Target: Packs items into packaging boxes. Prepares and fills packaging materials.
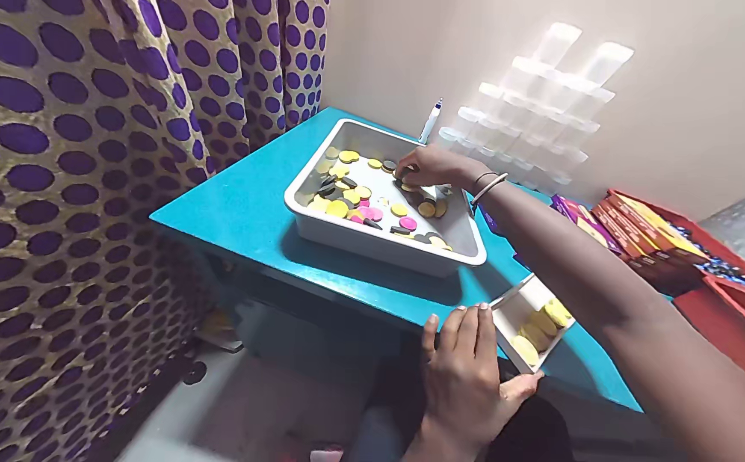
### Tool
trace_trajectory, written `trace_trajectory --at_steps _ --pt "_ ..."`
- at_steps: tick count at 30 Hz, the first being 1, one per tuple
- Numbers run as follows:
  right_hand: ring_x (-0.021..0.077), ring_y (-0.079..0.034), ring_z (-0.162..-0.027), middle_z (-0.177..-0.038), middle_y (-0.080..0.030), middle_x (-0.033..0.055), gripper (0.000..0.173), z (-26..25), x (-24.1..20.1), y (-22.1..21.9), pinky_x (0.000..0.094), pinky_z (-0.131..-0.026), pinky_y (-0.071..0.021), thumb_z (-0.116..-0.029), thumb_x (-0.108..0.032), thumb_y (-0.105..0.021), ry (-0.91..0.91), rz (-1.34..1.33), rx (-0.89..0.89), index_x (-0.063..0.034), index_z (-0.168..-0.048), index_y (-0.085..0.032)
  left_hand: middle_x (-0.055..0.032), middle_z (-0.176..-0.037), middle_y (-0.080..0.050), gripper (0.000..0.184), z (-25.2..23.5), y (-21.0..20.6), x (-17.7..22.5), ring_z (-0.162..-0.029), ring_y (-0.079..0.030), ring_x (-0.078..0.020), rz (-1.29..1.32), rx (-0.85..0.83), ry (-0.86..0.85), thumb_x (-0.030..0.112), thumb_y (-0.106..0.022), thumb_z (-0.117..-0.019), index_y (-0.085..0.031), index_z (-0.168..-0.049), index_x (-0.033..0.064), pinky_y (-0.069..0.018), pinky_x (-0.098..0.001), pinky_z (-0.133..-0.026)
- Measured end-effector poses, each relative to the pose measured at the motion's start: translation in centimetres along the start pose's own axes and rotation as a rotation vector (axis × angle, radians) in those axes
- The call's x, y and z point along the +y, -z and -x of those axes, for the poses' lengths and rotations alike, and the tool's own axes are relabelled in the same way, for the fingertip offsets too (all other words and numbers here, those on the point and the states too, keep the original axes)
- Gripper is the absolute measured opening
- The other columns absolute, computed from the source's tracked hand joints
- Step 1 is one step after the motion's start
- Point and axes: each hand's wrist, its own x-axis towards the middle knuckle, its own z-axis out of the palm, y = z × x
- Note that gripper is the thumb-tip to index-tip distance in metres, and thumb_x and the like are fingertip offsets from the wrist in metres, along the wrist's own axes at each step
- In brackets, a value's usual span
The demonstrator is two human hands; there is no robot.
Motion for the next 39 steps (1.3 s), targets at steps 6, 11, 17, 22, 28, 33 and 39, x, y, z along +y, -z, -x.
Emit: trace_trajectory --at_steps 6,11,17,22,28,33,39 --pt "0.0378 -0.07 -0.097 -0.103 -0.074 0.0165 0.024 -1.3 -1.6 0.4 0.0643 -0.086 -0.0503 -0.1012 -0.027 -0.064 -0.035 0.056 -0.045 -0.0107 -0.111 -0.078 0.0005 -0.12 -0.075 0.084 0.0 -0.2 0.0 -0.115 -0.067 -0.0166 -0.011 0.017 0.001 0.078 -0.066 -0.0702 -0.076 -0.12 0.0117 -0.0317 -0.0478 -0.115" --pt "0.0369 -0.071 -0.094 -0.098 -0.074 0.0171 0.028 -2.4 -2.6 0.4 0.0626 -0.085 -0.0527 -0.1007 -0.032 -0.066 -0.072 0.018 -0.082 -0.0081 -0.108 -0.078 0.0002 -0.119 -0.075 0.082 0.1 -0.1 -0.1 -0.114 -0.067 -0.0167 0.003 0.013 0.0 0.076 -0.067 -0.0704 -0.077 -0.12 0.0111 -0.0328 -0.0478 -0.114" --pt "0.0324 -0.071 -0.092 -0.096 -0.076 0.0123 0.016 -1.8 -5.6 1.5 0.0615 -0.084 -0.0528 -0.0893 -0.016 -0.079 -0.006 0.0 -0.184 -0.0135 -0.105 -0.082 0.0004 -0.12 -0.075 0.083 0.0 -0.1 -0.1 -0.114 -0.067 -0.0169 -0.003 0.016 0.004 0.077 -0.067 -0.0697 -0.077 -0.12 0.0114 -0.032 -0.0475 -0.114" --pt "0.0328 -0.07 -0.087 -0.09 -0.074 0.0123 0.014 -1.5 -6.4 1.0 0.0604 -0.078 -0.0536 -0.0886 -0.02 -0.077 -0.113 0.039 -0.098 -0.0126 -0.099 -0.081 0.0001 -0.121 -0.075 0.084 0.0 0.1 -0.2 -0.115 -0.067 -0.0172 0.005 0.007 0.0 0.077 -0.068 -0.0696 -0.076 -0.121 0.0111 -0.0316 -0.0483 -0.115" --pt "0.031 -0.071 -0.085 -0.095 -0.075 0.0136 0.017 1.9 -3.9 3.6 0.0583 -0.082 -0.0551 -0.0927 -0.011 -0.074 0.012 -0.053 -0.087 -0.0075 -0.109 -0.078 0.0005 -0.12 -0.075 0.083 -0.1 0.1 -0.3 -0.115 -0.067 -0.017 0.01 0.018 0.008 0.077 -0.067 -0.0701 -0.076 -0.12 0.0114 -0.0317 -0.0478 -0.115" --pt "0.0363 -0.071 -0.094 -0.097 -0.075 0.0148 0.021 3.7 -3.7 0.8 0.0626 -0.087 -0.0521 -0.0945 -0.024 -0.075 0.029 0.047 -0.064 -0.0119 -0.111 -0.079 0.0 -0.119 -0.075 0.083 -0.1 0.4 -0.3 -0.114 -0.067 -0.0176 0.02 0.008 0.005 0.076 -0.068 -0.0702 -0.076 -0.121 0.011 -0.0344 -0.0484 -0.114" --pt "0.0346 -0.07 -0.087 -0.089 -0.074 0.0134 0.017 3.7 -3.4 1.6 0.0609 -0.08 -0.0524 -0.0886 -0.021 -0.079 -0.019 0.1 -0.067 -0.0098 -0.102 -0.079 0.0002 -0.12 -0.075 0.084 -0.1 0.2 -0.3 -0.114 -0.067 -0.0171 0.014 0.008 0.0 0.076 -0.069 -0.0698 -0.075 -0.122 0.0112 -0.0336 -0.0488 -0.114"
